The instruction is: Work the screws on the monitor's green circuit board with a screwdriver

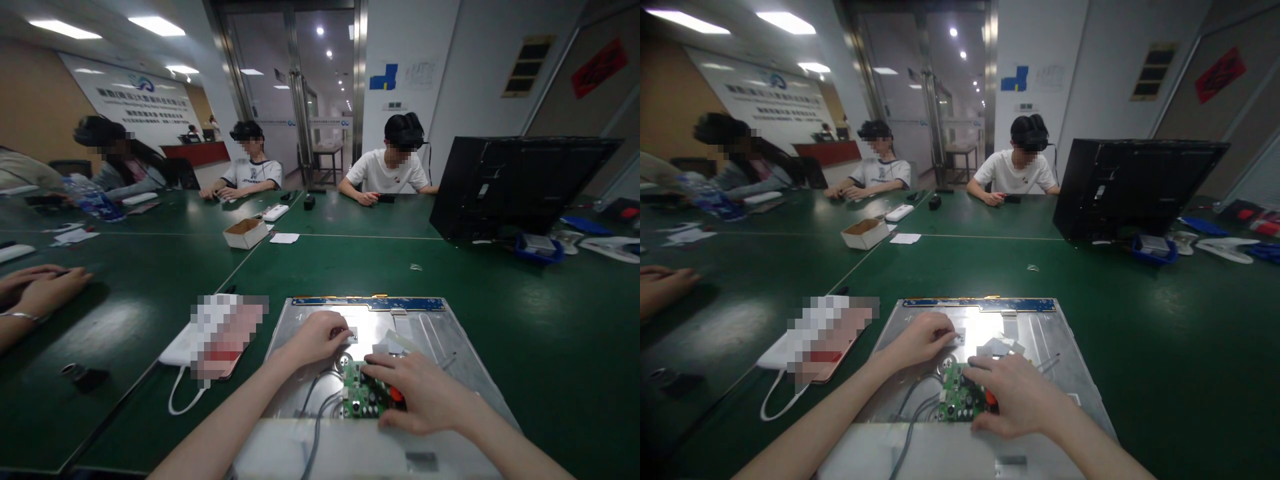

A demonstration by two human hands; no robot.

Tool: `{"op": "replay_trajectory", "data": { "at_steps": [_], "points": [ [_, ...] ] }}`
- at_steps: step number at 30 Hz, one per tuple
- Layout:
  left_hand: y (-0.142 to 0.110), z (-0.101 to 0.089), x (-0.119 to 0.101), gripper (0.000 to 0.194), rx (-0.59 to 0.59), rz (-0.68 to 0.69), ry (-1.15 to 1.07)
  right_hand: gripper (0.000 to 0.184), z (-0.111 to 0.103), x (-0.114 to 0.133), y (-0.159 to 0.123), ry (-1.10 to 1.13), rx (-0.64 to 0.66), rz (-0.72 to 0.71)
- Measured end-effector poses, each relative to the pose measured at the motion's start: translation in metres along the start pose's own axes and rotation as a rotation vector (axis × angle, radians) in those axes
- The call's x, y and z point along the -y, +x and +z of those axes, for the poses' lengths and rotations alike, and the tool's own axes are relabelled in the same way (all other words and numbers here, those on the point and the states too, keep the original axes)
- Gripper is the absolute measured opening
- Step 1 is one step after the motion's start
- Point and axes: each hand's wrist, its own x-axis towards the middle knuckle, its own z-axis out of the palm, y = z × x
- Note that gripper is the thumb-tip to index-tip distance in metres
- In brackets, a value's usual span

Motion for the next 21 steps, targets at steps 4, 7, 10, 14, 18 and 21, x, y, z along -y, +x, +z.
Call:
{"op": "replay_trajectory", "data": {
  "at_steps": [4,7,10,14,18,21],
  "points": [
    [0.000,0.001,0.000,0.017,-0.001,0.001,0.018,0.080,-0.001,0.002,0.002,0.013,0.027,0.018],
    [0.001,0.002,0.002,0.015,-0.015,0.005,0.026,0.079,-0.010,0.002,0.000,0.078,0.033,0.021],
    [0.002,0.003,0.005,0.014,-0.031,0.004,0.007,0.060,-0.025,-0.005,-0.010,0.236,-0.129,0.027],
    [0.003,0.004,0.009,0.011,-0.057,-0.009,-0.024,0.028,-0.046,-0.016,-0.026,0.575,-0.703,0.072],
    [0.005,0.004,0.010,0.010,-0.055,-0.041,-0.027,0.023,-0.060,-0.021,-0.026,1.140,-1.033,0.076],
    [0.005,0.004,0.009,0.011,-0.055,-0.059,-0.020,0.032,-0.060,-0.033,-0.016,1.390,-0.938,0.114]
  ]
}}
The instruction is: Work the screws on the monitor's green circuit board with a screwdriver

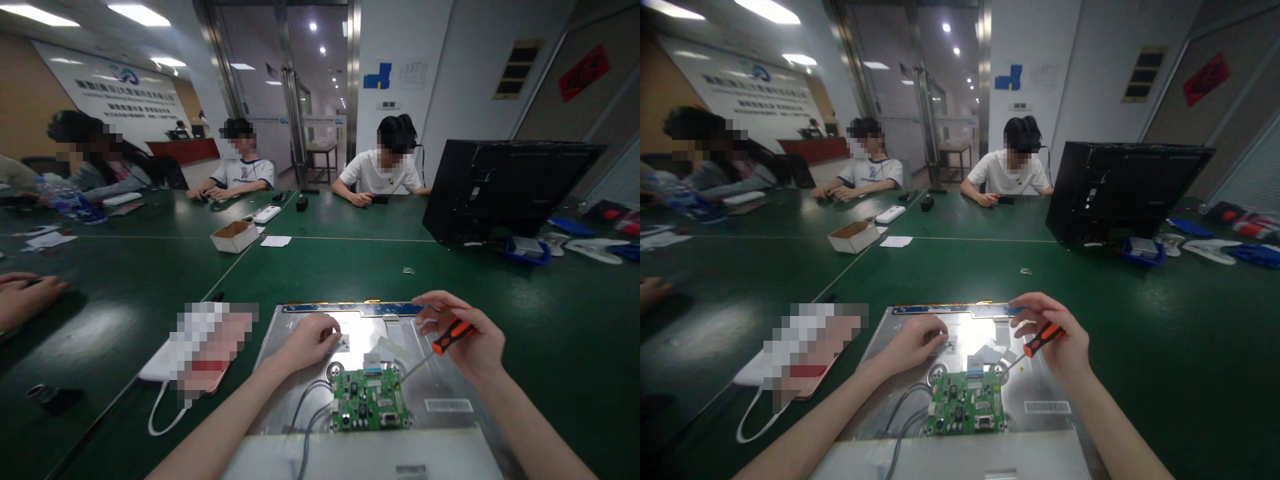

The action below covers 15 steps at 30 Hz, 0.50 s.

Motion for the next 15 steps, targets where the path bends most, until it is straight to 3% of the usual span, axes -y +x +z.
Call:
{"op": "replay_trajectory", "data": {
  "at_steps": [5,9,15],
  "points": [
    [0.000,0.000,-0.001,0.011,0.015,0.035,0.008,0.037,-0.024,-0.032,0.023,0.139,0.013,0.271],
    [-0.001,0.000,0.000,0.012,0.022,0.050,0.011,0.035,-0.036,-0.048,0.031,0.140,0.038,0.308],
    [-0.002,0.003,0.003,0.018,0.001,0.026,-0.052,0.038,-0.035,-0.057,0.031,0.149,0.094,0.330]
  ]
}}
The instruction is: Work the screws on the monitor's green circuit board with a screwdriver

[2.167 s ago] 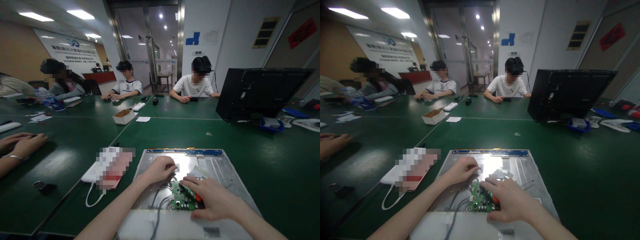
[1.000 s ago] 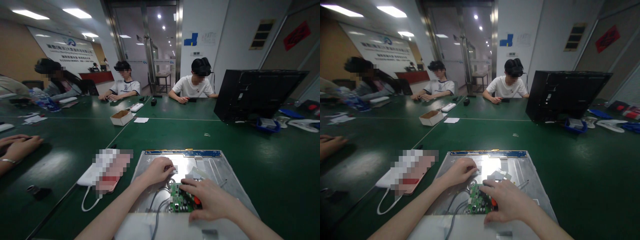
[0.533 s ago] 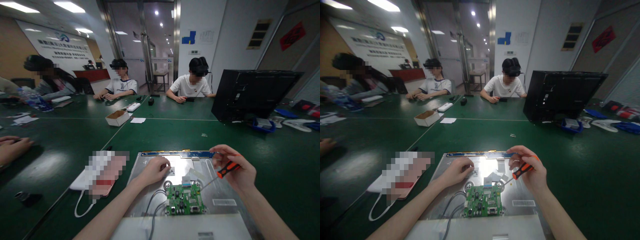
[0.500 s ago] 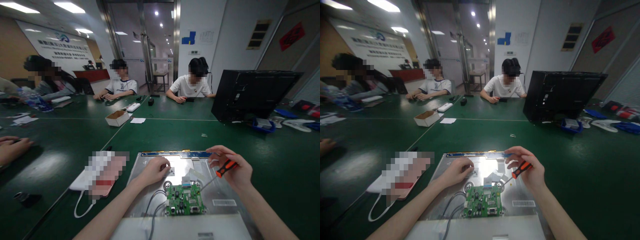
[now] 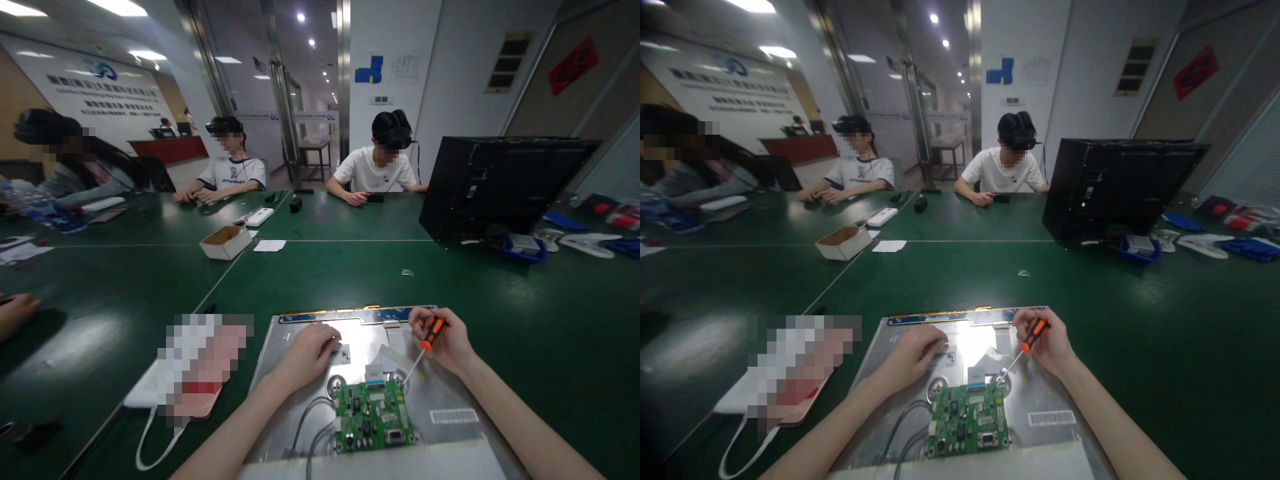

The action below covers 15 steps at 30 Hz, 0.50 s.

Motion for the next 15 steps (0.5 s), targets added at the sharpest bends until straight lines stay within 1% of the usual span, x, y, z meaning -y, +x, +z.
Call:
{"op": "replay_trajectory", "data": {
  "at_steps": [6,9,12,15],
  "points": [
    [-0.0020,0.0040,0.0029,0.022,-0.050,-0.083,-0.041,0.038,-0.0059,-0.0080,-0.0018,0.009,0.032,0.019],
    [-0.0007,0.0033,0.0023,0.019,-0.068,-0.113,-0.049,0.037,-0.0074,-0.0105,-0.0025,0.016,0.034,0.032],
    [0.0022,0.0020,0.0009,0.014,-0.058,-0.144,-0.048,0.036,-0.0075,-0.0107,-0.0030,0.026,0.037,0.044],
    [0.0037,0.0022,0.0008,0.013,-0.055,-0.159,-0.050,0.036,-0.0073,-0.0092,-0.0034,0.034,0.034,0.045]
  ]
}}
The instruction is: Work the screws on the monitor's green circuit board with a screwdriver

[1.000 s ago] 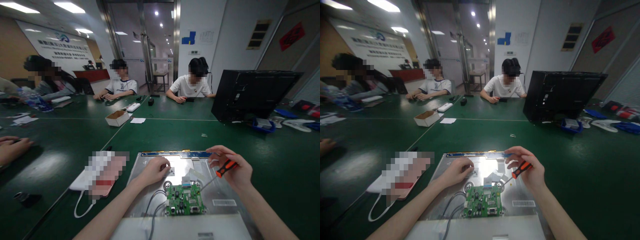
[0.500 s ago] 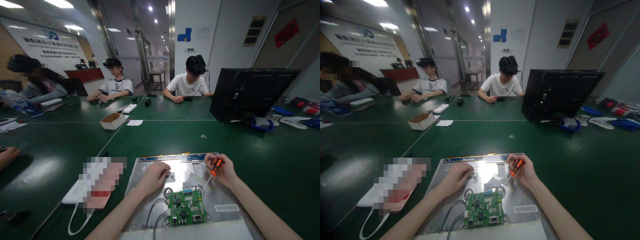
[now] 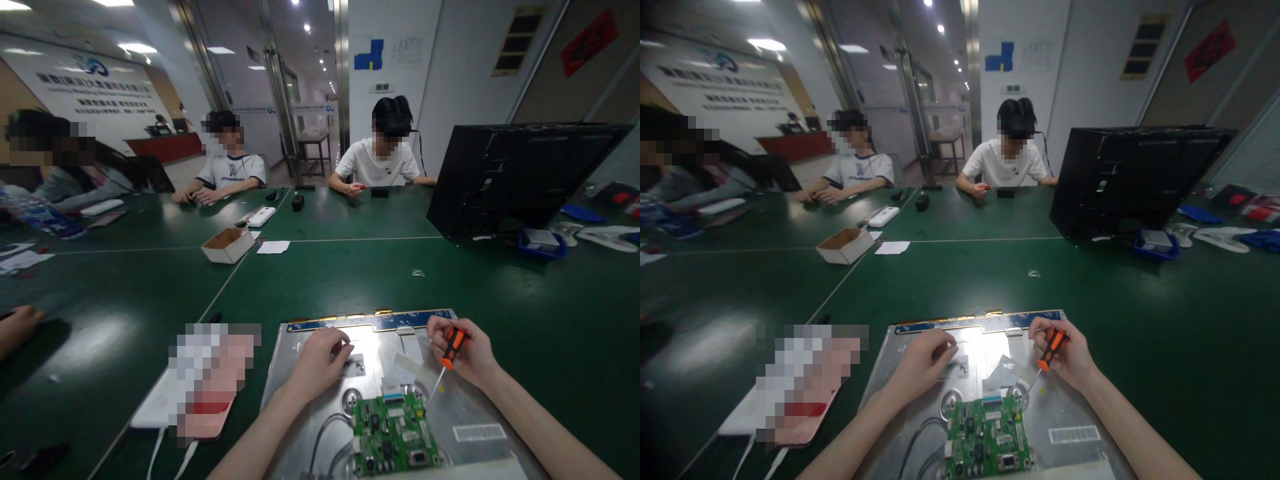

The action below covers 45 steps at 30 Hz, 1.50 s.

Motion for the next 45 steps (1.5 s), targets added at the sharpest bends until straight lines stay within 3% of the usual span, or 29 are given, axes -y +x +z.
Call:
{"op": "replay_trajectory", "data": {
  "at_steps": [18,36,40,45],
  "points": [
    [-0.003,0.002,-0.001,0.011,0.059,0.057,0.009,0.037,0.002,-0.002,-0.003,-0.024,-0.029,-0.007],
    [-0.007,-0.003,-0.001,0.007,0.068,0.089,-0.019,0.043,0.010,-0.004,-0.009,-0.075,-0.142,0.002],
    [-0.007,-0.004,-0.001,0.006,0.071,0.086,-0.034,0.051,0.017,0.000,-0.007,-0.061,-0.157,0.014],
    [-0.007,-0.002,-0.001,0.003,0.077,0.105,-0.003,0.055,0.042,0.007,-0.001,-0.033,-0.112,0.039]
  ]
}}
